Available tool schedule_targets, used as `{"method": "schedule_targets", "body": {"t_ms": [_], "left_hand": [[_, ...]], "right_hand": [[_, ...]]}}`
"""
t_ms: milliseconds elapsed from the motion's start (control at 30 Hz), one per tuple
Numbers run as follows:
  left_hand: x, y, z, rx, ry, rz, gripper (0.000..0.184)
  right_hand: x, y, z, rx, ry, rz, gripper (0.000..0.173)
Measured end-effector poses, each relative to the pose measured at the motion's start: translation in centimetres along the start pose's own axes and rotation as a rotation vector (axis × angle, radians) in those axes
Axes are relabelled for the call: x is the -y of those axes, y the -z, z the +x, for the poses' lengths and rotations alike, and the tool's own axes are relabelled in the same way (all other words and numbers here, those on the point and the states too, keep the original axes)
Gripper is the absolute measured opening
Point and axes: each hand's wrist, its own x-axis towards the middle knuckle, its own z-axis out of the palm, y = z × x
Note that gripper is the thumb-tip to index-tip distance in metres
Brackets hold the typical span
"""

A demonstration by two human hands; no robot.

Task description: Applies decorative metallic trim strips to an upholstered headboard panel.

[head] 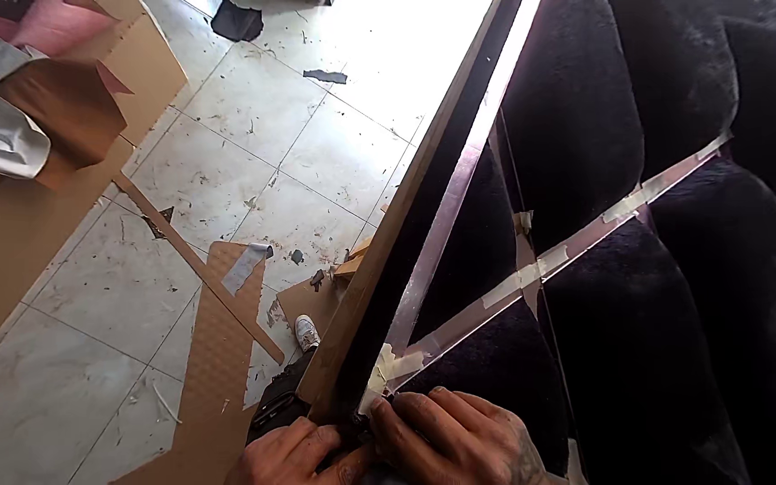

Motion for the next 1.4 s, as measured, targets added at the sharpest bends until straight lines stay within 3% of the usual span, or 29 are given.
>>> {"method": "schedule_targets", "body": {"t_ms": [333,467,600,767,867,1000,1033,1133,1300,1400], "left_hand": [[0.1,-0.7,-0.3,-0.045,0.011,0.004,0.041],[0.2,-0.9,-0.3,-0.064,0.01,0.006,0.04],[0.1,-0.9,-0.2,-0.075,0.006,0.02,0.043],[0.1,-1.0,0.0,-0.101,-0.019,0.011,0.04],[-0.1,0.1,1.3,-0.114,-0.021,-0.061,0.037],[-0.3,1.4,2.5,-0.146,0.113,-0.241,0.033],[-0.3,1.6,2.6,-0.153,0.131,-0.247,0.032],[0.3,1.4,2.6,-0.14,0.1,-0.16,0.03],[0.7,1.2,2.4,-0.105,0.037,-0.08,0.03],[1.0,1.2,2.1,-0.128,-0.016,-0.041,0.032]], "right_hand": [[-0.6,-0.2,0.8,-0.024,0.116,0.011,0.016],[-0.2,-0.2,0.6,-0.023,0.069,-0.008,0.018],[0.7,0.4,0.3,0.081,-0.034,-0.107,0.032],[1.3,-0.2,0.5,0.119,-0.042,-0.12,0.031],[0.1,1.8,2.0,0.155,-0.205,0.101,0.026],[-4.5,5.7,3.4,0.188,-0.69,0.953,0.034],[-5.0,5.9,3.3,0.21,-0.74,1.034,0.034],[-4.3,5.3,2.7,0.261,-0.626,0.94,0.029],[-1.3,2.2,1.1,0.089,-0.193,0.161,0.015],[-1.0,0.9,0.5,0.02,-0.065,0.034,0.015]]}}
